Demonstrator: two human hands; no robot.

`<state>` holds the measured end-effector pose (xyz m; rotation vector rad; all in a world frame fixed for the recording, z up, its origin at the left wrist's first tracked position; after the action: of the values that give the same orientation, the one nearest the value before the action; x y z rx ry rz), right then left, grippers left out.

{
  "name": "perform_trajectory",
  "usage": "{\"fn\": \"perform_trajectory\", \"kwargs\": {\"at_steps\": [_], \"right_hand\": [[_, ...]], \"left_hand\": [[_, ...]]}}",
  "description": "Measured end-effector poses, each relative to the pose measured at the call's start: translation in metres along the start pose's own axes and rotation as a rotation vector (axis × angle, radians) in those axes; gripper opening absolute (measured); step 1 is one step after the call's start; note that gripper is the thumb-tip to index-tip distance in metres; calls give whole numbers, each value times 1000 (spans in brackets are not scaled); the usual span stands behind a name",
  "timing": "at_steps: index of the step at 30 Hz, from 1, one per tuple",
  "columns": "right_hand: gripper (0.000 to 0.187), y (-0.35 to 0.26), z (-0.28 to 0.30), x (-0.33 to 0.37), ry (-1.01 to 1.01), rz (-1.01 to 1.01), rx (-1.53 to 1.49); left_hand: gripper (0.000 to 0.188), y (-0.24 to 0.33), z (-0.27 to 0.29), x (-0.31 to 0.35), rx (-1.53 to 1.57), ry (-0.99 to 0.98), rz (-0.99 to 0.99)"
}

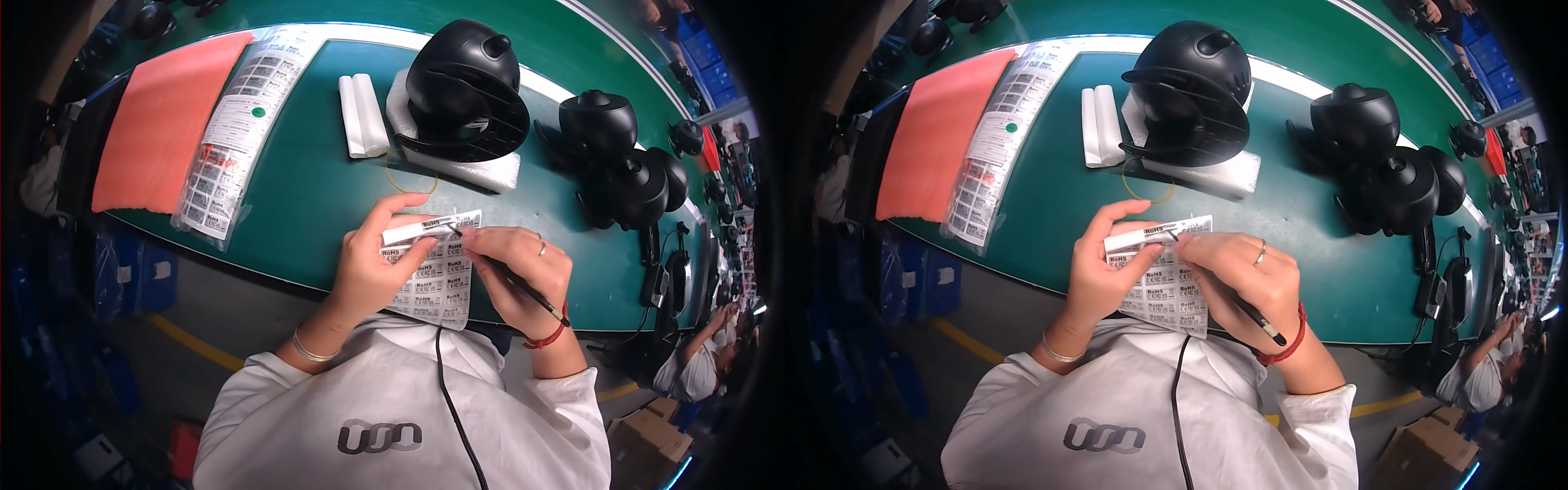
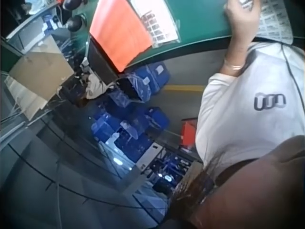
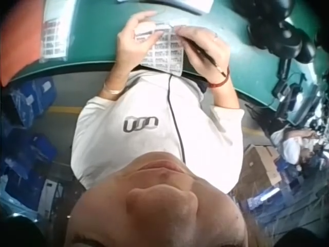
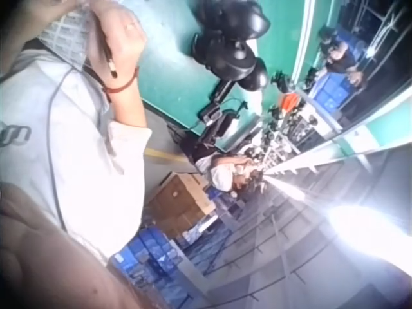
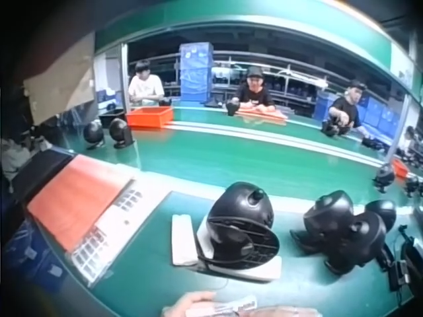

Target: The recorder is peeling small labels from a sheet and sticking them onto black plastic components using tweezers on an assembly line.

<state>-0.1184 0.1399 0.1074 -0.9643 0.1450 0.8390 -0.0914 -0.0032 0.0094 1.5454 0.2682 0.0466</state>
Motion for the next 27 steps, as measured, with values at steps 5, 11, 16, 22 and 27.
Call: {"fn": "perform_trajectory", "kwargs": {"at_steps": [5, 11, 16, 22, 27], "right_hand": [[29, -14, 9, -9, 131, 186, 228], [33, -7, -15, -18, 112, 284, 411], [30, 1, -23, -22, 121, 339, 509], [28, 5, -28, -23, 124, 400, 573], [27, 9, -30, -25, 123, 403, 578]], "left_hand": [[47, 10, -1, -2, -91, -36, -61], [41, 9, -1, -2, -128, -66, -69], [40, 9, -3, -1, -98, -103, -54], [40, 7, -5, -1, -68, -131, -29], [38, 7, -5, -1, -62, -136, -36]]}}
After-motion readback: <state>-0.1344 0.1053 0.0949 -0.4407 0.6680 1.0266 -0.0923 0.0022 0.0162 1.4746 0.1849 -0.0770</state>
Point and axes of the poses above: each hand's wrist, its own x-axis away from the middle knuckle, its own z-axis out of the back of the hand, y = z × x, the point moved 9 cm from there along -x, towards the middle knuckle, and after that the axes turned 2 degrees about -z, right-handed, at the moved point
